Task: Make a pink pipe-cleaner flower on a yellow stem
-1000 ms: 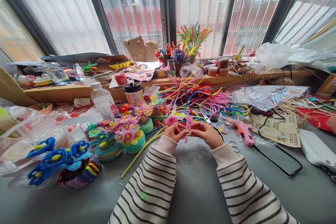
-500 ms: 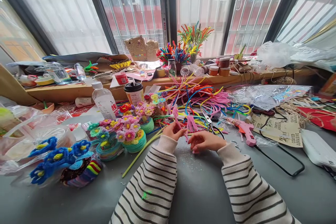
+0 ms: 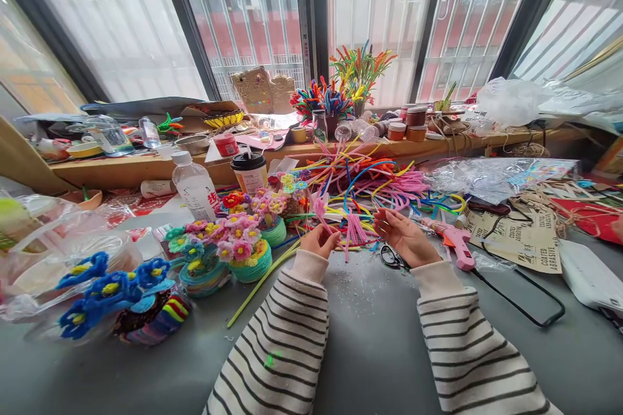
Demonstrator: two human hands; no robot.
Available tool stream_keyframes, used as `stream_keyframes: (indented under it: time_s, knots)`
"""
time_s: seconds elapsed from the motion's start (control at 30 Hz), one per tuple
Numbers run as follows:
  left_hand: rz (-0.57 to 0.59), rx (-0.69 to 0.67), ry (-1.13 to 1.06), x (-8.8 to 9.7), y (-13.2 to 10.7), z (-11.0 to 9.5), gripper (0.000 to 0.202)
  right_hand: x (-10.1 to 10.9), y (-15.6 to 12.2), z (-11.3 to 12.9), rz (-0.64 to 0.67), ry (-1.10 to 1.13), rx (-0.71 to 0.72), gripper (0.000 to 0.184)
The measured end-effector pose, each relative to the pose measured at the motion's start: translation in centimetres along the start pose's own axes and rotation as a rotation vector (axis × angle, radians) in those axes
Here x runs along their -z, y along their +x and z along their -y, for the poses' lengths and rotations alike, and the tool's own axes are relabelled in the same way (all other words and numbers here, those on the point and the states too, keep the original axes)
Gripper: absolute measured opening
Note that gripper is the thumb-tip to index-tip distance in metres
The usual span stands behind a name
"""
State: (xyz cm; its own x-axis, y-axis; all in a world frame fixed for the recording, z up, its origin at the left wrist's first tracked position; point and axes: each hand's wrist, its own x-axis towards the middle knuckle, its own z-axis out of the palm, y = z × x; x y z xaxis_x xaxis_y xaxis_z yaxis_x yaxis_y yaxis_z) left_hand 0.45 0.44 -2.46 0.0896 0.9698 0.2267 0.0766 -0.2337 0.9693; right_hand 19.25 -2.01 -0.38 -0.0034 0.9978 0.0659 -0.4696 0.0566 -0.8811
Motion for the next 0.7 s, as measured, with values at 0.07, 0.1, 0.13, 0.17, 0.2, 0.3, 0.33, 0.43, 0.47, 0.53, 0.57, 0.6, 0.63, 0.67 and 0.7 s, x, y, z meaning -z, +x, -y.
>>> stream_keyframes:
  time_s: [0.07, 0.1, 0.13, 0.17, 0.2, 0.3, 0.33, 0.43, 0.47, 0.53, 0.57, 0.6, 0.63, 0.67, 0.7]
  knots:
    - [-0.016, -0.009, -0.011, 0.0, 0.1, 0.1, 0.023, 0.8, -0.1, 0.4, -0.111, -0.201, -0.017, 0.020]
    - [-0.023, -0.014, -0.016, 0.0, 0.1, 0.1, 0.024, 1.3, -0.2, 0.6, -0.166, -0.361, -0.014, 0.021]
    - [-0.030, -0.014, -0.023, 0.1, 0.1, 0.1, 0.025, 1.9, -0.2, 0.8, -0.215, -0.564, -0.001, 0.021]
    - [-0.038, -0.009, -0.032, 0.1, 0.2, 0.1, 0.026, 2.5, -0.3, 1.0, -0.258, -0.794, 0.018, 0.021]
    - [-0.048, -0.003, -0.039, 0.1, 0.2, 0.0, 0.027, 2.9, -0.5, 1.1, -0.293, -1.029, 0.035, 0.020]
    - [-0.088, 0.009, -0.024, 0.2, 0.3, -0.1, 0.033, 3.5, -1.0, 0.9, -0.325, -1.550, -0.015, 0.024]
    - [-0.101, 0.004, -0.007, 0.3, 0.3, -0.1, 0.034, 3.5, -1.2, 0.8, -0.318, -1.645, -0.053, 0.027]
    - [-0.121, -0.023, 0.051, 0.4, 0.4, 0.1, 0.036, 2.7, -1.5, 0.3, -0.298, -1.761, -0.087, 0.032]
    - [-0.125, -0.032, 0.067, 0.4, 0.4, 0.2, 0.035, 2.3, -1.5, 0.2, -0.292, -1.761, -0.056, 0.030]
    - [-0.129, -0.044, 0.089, 0.5, 0.4, 0.3, 0.033, 1.6, -1.3, 0.0, -0.252, -1.728, 0.037, 0.025]
    - [-0.125, -0.048, 0.095, 0.6, 0.4, 0.3, 0.033, 1.3, -1.2, -0.1, -0.224, -1.706, 0.080, 0.022]
    - [-0.115, -0.052, 0.099, 0.6, 0.4, 0.3, 0.032, 1.2, -1.1, 0.0, -0.209, -1.686, 0.110, 0.019]
    - [-0.104, -0.055, 0.102, 0.6, 0.4, 0.3, 0.031, 1.2, -1.1, 0.1, -0.215, -1.672, 0.126, 0.017]
    - [-0.100, -0.060, 0.106, 0.7, 0.4, 0.2, 0.031, 1.5, -1.0, 0.4, -0.250, -1.662, 0.132, 0.016]
    - [-0.101, -0.068, 0.113, 0.7, 0.3, 0.2, 0.030, 1.9, -1.1, 0.7, -0.317, -1.655, 0.135, 0.018]
